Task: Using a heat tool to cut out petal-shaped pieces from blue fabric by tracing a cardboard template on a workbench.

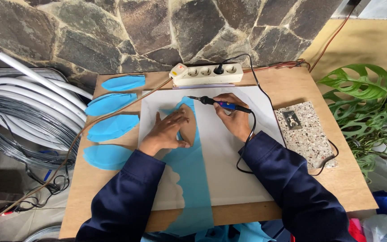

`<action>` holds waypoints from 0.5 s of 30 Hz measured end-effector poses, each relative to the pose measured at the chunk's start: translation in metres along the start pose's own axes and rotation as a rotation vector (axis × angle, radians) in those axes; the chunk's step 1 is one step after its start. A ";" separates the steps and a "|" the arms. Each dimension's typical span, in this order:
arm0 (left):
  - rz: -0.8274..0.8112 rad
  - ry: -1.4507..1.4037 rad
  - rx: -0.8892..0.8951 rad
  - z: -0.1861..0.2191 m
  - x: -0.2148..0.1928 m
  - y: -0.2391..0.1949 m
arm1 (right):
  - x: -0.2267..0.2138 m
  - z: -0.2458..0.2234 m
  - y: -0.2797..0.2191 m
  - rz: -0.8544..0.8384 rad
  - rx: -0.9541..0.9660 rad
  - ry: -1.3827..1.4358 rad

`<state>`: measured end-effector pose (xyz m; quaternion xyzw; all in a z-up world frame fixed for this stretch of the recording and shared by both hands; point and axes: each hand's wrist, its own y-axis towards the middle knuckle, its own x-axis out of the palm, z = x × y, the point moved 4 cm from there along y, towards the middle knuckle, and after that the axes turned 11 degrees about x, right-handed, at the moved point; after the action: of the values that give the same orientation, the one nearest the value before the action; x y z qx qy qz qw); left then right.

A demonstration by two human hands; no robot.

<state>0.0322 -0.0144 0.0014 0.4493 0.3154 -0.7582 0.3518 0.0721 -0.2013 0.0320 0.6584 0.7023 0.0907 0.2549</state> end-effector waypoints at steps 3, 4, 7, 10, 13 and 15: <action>0.022 -0.011 0.012 0.000 0.000 0.000 | 0.000 0.000 -0.001 -0.011 -0.003 0.012; 0.022 -0.010 0.013 0.000 0.000 0.000 | 0.000 -0.001 -0.001 -0.010 -0.004 0.012; 0.024 -0.008 0.030 0.000 -0.002 0.000 | 0.000 -0.003 0.001 -0.011 -0.011 0.009; 0.015 -0.003 0.024 0.001 -0.002 0.000 | -0.001 -0.001 0.001 -0.015 -0.002 -0.001; 0.011 -0.015 0.017 -0.002 0.001 0.001 | 0.000 -0.005 -0.001 -0.026 -0.013 -0.019; 0.017 -0.007 0.025 -0.006 0.003 0.003 | -0.001 -0.011 -0.002 -0.029 0.032 -0.030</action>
<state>0.0361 -0.0120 -0.0036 0.4535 0.3010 -0.7607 0.3536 0.0655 -0.2001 0.0407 0.6533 0.7094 0.0658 0.2562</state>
